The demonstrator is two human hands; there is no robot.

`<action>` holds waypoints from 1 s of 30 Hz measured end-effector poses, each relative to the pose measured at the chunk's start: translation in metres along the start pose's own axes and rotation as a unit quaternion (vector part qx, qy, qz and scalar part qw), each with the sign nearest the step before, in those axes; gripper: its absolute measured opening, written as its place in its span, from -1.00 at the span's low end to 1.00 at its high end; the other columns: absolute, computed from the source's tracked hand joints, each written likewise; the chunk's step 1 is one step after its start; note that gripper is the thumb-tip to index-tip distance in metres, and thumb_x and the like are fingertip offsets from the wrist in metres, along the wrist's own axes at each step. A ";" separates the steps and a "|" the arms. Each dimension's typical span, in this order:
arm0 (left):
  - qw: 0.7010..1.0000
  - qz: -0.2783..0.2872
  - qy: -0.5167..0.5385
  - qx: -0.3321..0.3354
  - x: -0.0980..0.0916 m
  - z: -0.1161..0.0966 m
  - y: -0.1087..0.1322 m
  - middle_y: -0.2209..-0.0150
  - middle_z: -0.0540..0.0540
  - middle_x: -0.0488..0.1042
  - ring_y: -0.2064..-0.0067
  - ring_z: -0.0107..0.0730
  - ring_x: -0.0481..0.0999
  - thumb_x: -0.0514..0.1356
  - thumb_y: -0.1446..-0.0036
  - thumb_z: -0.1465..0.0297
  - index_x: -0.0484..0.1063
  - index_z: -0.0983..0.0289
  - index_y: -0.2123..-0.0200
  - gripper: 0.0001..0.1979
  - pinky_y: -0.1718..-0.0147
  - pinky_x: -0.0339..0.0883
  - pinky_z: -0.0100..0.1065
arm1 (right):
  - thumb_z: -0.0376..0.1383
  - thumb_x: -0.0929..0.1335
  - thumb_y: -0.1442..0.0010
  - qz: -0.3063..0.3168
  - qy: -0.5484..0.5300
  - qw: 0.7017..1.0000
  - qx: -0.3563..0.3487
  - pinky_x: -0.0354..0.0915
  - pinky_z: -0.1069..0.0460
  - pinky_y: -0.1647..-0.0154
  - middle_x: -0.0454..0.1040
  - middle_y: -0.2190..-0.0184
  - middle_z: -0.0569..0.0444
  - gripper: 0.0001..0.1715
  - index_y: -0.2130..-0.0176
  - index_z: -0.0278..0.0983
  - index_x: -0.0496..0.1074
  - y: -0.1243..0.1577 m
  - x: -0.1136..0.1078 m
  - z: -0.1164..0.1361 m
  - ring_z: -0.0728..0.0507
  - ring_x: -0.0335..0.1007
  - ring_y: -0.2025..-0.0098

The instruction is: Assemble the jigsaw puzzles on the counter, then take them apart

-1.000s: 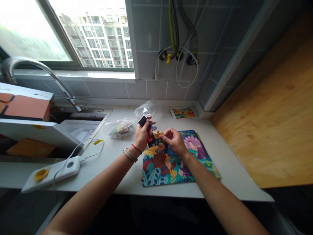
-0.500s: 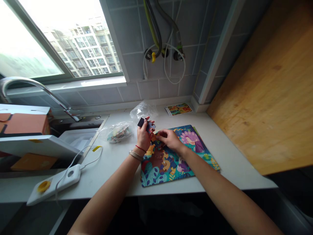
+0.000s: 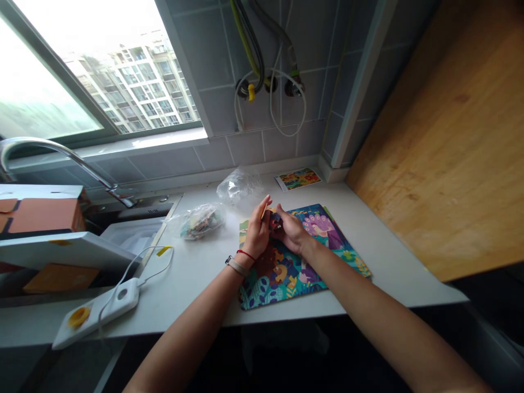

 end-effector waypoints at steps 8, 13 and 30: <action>0.965 0.158 -0.204 0.056 0.012 -0.008 0.006 -0.39 0.28 0.21 -0.36 -0.05 0.32 0.18 -0.34 0.21 0.10 0.17 -0.47 -0.30 -0.34 0.18 -0.11 | 0.08 0.50 -0.14 0.058 -0.016 0.997 0.051 0.40 0.06 0.47 0.60 0.47 0.05 -0.56 0.32 -0.24 0.55 0.008 0.014 -0.001 -0.10 0.47 0.46; 0.961 0.238 -0.135 0.032 0.007 -0.010 -0.005 -0.48 0.37 0.04 -0.49 0.05 0.04 0.38 -0.13 0.08 -0.19 0.19 -0.53 0.10 -0.40 0.02 -0.03 | -0.22 0.53 -0.11 0.023 -0.004 1.000 -0.001 0.39 0.11 0.42 0.64 0.36 0.07 -0.86 0.32 -0.23 0.59 0.000 0.003 0.002 -0.06 0.51 0.37; 0.700 0.173 -0.680 -0.131 -0.058 0.035 -0.117 -0.02 0.39 0.60 -0.09 0.15 0.58 0.14 -0.25 0.42 0.41 0.28 -0.23 -0.52 -0.14 0.28 0.14 | -0.23 0.44 -0.25 -0.131 -0.027 0.990 -0.051 0.24 0.19 0.67 0.55 0.43 0.21 -0.68 -0.02 -0.17 0.51 -0.001 -0.041 0.039 0.07 0.35 0.62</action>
Point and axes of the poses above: each hand's wrist, its own y-axis away from the middle knuckle, its own x-axis out of the palm, z = x × y, the point moved 10 cm from there along -y, towards the middle knuckle
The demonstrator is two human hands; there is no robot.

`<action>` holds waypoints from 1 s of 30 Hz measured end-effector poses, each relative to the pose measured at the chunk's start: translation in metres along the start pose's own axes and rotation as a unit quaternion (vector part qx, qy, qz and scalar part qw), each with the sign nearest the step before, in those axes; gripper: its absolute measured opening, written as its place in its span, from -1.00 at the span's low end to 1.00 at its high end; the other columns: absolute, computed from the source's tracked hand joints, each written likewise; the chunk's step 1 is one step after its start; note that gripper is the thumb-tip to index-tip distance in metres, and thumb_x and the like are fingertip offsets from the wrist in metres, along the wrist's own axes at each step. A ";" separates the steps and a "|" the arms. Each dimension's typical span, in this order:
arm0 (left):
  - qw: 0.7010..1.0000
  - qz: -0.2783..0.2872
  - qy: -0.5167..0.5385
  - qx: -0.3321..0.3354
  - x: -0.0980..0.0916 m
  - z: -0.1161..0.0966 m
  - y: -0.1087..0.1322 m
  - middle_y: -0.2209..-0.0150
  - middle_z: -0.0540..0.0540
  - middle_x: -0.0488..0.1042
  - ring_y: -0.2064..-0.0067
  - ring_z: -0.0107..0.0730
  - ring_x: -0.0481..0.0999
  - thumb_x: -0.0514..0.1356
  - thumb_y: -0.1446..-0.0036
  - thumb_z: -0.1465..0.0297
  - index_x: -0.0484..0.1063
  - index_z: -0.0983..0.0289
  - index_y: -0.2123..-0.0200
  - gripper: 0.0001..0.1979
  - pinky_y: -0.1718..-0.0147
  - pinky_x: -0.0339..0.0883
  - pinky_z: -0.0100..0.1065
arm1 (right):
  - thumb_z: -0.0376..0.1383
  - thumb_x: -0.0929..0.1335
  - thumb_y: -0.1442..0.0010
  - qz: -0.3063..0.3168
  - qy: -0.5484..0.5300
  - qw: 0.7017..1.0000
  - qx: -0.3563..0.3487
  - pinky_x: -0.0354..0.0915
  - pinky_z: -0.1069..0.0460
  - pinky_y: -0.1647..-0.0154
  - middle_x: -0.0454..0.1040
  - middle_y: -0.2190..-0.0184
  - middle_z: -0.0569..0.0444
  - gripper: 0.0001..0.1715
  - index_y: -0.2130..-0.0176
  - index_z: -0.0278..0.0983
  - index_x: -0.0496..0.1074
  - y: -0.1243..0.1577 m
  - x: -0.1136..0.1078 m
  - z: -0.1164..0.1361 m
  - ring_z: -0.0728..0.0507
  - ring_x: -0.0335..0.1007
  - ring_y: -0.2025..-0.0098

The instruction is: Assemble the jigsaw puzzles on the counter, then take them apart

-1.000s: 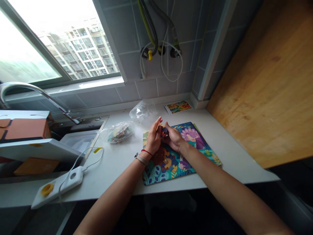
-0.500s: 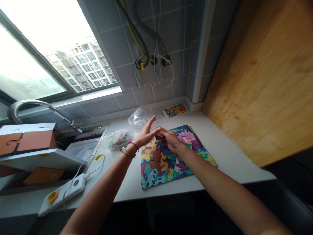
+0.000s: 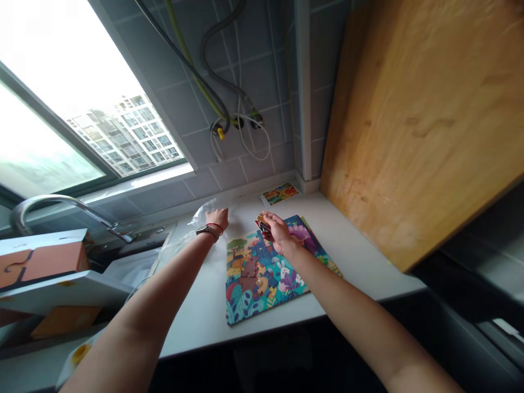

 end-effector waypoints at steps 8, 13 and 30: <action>0.997 0.035 -0.009 -0.073 0.010 0.026 0.013 0.06 0.40 0.63 0.05 0.12 0.63 0.19 -0.24 0.09 0.59 0.30 0.04 -0.56 0.16 0.44 -0.14 | -0.24 0.44 -0.22 0.007 0.023 1.000 0.001 0.22 0.21 0.66 0.57 0.38 0.17 -0.74 0.07 -0.19 0.51 0.005 0.001 0.003 0.04 0.42 0.54; 0.999 -0.009 0.013 -0.046 -0.011 0.015 0.016 0.08 0.34 0.64 0.06 0.07 0.64 0.13 -0.27 0.34 0.67 0.24 0.09 -0.69 0.12 0.42 -0.11 | -0.25 0.44 -0.19 0.018 0.034 0.999 -0.008 0.22 0.20 0.65 0.59 0.33 0.14 -0.74 0.08 -0.19 0.54 0.004 0.002 0.006 0.04 0.41 0.53; 0.868 -0.251 0.427 0.035 -0.051 0.003 0.120 0.57 -0.09 0.36 0.55 -0.46 0.33 0.19 -0.23 0.17 0.33 0.20 0.42 -0.73 0.52 0.17 -0.45 | -0.38 0.33 -0.16 0.281 0.055 0.956 0.060 -0.03 0.21 0.77 0.50 0.49 0.12 -0.73 0.14 -0.35 0.55 0.039 0.053 0.007 0.09 0.20 0.67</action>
Point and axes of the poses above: each hand's wrist, its own y-axis away from the middle knuckle, its own x-axis out of the palm, z = x × y, the point moved 10 cm from there along -y, towards the middle knuckle
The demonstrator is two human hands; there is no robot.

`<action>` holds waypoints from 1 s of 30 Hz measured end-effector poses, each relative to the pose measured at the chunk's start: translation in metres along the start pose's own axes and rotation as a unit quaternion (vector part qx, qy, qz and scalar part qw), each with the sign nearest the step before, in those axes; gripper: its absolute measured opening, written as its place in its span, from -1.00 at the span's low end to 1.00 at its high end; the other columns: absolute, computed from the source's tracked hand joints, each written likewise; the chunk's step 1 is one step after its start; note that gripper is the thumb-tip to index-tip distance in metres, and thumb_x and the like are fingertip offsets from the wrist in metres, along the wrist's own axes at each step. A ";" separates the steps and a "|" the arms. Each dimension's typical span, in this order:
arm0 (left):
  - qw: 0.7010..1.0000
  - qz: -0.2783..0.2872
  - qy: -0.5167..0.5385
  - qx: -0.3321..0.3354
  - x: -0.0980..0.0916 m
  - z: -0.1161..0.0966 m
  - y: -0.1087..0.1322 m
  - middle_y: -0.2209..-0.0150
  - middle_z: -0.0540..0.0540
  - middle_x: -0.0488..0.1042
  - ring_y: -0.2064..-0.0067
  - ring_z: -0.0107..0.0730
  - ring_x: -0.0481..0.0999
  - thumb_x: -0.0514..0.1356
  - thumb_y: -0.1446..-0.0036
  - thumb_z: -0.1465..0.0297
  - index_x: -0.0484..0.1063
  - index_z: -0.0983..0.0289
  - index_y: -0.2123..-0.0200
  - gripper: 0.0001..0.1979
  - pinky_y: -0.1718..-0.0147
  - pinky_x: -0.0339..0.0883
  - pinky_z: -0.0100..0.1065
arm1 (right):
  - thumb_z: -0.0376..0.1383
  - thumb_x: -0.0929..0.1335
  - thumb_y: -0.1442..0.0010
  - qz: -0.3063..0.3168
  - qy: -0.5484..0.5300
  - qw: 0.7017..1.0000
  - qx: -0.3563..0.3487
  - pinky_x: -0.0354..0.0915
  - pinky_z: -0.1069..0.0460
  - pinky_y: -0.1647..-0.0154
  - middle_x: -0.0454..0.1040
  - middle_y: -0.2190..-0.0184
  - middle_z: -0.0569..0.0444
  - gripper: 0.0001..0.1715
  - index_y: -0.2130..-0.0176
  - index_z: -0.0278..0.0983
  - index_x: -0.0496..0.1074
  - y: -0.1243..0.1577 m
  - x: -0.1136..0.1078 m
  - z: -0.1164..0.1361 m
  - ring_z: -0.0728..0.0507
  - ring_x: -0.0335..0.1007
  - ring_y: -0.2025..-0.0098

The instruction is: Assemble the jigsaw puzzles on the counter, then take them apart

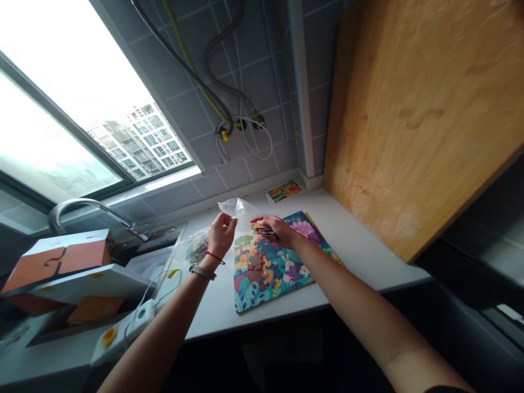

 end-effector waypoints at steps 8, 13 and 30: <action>0.991 0.041 0.008 0.124 0.017 -0.041 0.022 0.49 -0.09 0.38 0.49 -0.50 0.34 0.11 -0.34 0.17 0.31 0.20 0.31 -0.76 0.46 0.21 -0.48 | -0.33 0.34 -0.12 0.177 -0.030 0.982 0.051 -0.14 0.22 0.80 0.34 0.62 0.26 -0.65 0.07 -0.35 0.46 0.014 0.029 -0.001 0.12 -0.12 0.75; 0.987 0.041 -0.023 0.152 0.021 -0.034 0.036 0.49 -0.09 0.38 0.52 -0.50 0.37 0.09 -0.36 0.23 0.31 0.19 0.27 -0.82 0.48 0.21 -0.48 | -0.37 0.28 -0.23 0.084 -0.088 0.991 0.059 -0.13 0.24 0.77 0.35 0.59 0.24 -0.70 0.02 -0.31 0.42 0.006 0.009 0.001 0.12 -0.14 0.74; 0.951 0.009 0.307 -0.019 0.004 0.060 0.041 0.53 -0.11 0.44 0.63 -0.49 0.50 0.25 -0.29 0.16 0.27 0.21 0.24 -0.72 0.67 0.29 -0.52 | -0.07 0.47 -0.21 0.163 0.143 0.974 0.069 0.38 -0.16 -0.19 0.52 -0.19 -0.14 -0.33 -0.25 -0.18 0.41 0.035 0.048 -0.008 -0.26 0.45 -0.24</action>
Point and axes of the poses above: each hand's wrist, its own y-axis away from the middle knuckle, its own x-axis out of the palm, z = x × y, the point moved 10 cm from there along -y, towards the middle knuckle
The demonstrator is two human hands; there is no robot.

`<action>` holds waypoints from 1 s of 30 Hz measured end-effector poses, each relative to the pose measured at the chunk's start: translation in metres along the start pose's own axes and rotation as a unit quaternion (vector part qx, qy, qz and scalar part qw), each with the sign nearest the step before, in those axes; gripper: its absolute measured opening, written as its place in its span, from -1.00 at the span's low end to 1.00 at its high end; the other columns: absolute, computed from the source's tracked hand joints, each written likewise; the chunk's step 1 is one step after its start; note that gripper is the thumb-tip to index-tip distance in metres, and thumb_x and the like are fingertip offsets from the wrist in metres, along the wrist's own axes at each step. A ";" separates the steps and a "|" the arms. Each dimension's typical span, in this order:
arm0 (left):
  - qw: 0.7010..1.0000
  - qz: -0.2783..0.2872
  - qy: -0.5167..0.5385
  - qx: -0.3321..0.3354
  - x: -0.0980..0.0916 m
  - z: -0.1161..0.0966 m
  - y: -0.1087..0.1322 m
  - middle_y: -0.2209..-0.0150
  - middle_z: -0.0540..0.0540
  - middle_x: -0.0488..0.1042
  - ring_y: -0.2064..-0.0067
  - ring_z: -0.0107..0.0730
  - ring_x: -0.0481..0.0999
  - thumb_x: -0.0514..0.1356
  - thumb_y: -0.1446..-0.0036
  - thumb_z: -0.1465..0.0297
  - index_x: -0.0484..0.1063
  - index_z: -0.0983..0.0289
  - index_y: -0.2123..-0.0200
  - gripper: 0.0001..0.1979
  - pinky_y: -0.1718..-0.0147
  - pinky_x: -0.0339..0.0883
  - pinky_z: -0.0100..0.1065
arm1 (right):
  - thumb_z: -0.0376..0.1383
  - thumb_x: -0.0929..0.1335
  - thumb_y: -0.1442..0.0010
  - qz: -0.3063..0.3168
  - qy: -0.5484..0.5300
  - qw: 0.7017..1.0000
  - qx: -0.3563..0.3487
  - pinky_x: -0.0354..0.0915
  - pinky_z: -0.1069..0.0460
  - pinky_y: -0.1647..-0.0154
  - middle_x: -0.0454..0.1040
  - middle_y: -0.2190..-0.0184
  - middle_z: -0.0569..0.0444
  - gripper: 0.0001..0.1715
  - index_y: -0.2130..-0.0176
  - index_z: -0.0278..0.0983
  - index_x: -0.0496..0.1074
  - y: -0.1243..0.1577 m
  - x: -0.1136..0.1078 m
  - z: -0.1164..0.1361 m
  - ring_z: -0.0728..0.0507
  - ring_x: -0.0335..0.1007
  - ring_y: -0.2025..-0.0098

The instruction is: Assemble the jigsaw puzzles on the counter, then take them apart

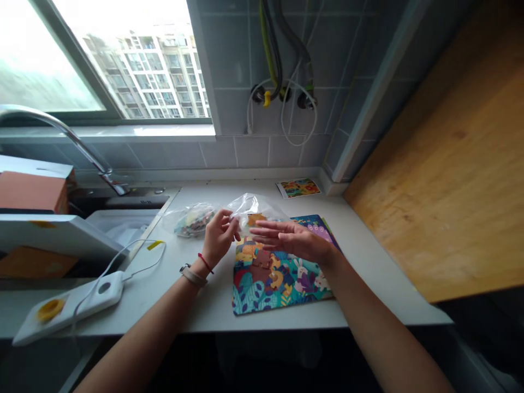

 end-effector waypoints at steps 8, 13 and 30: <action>0.995 0.030 0.093 -0.028 0.005 0.014 -0.003 0.51 -0.09 0.43 0.63 -0.53 0.49 0.30 -0.22 0.13 0.27 0.22 0.29 -0.66 0.69 0.32 -0.53 | -0.28 0.62 -0.01 -0.083 0.567 0.819 0.024 0.31 -0.20 -0.18 0.52 -0.04 -0.11 -0.49 0.02 -0.22 0.59 -0.031 -0.002 -0.009 -0.31 0.42 -0.10; 0.989 0.042 0.136 -0.026 0.006 0.011 -0.002 0.52 -0.07 0.45 0.65 -0.54 0.46 0.29 -0.24 0.10 0.28 0.22 0.31 -0.65 0.69 0.32 -0.53 | -0.34 0.62 0.02 -0.063 0.651 0.753 0.078 0.33 -0.10 -0.04 0.47 0.09 -0.04 -0.63 0.20 -0.26 0.55 -0.045 0.001 -0.011 -0.23 0.41 0.02; 0.997 0.014 0.020 0.068 -0.004 -0.003 -0.004 0.59 -0.11 0.31 0.58 -0.57 0.26 0.18 -0.29 0.20 0.35 0.24 0.35 -0.75 0.60 0.10 -0.53 | -0.12 0.51 -0.15 -0.349 0.263 0.899 0.027 0.52 -0.01 0.31 0.56 -0.01 -0.09 -0.57 0.03 -0.24 0.49 -0.032 -0.027 0.043 -0.16 0.63 0.25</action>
Point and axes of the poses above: each hand's wrist, its own y-axis away from the middle knuckle, its own x-axis out of the palm, z = x × y, the point moved 10 cm from there along -y, towards the middle knuckle
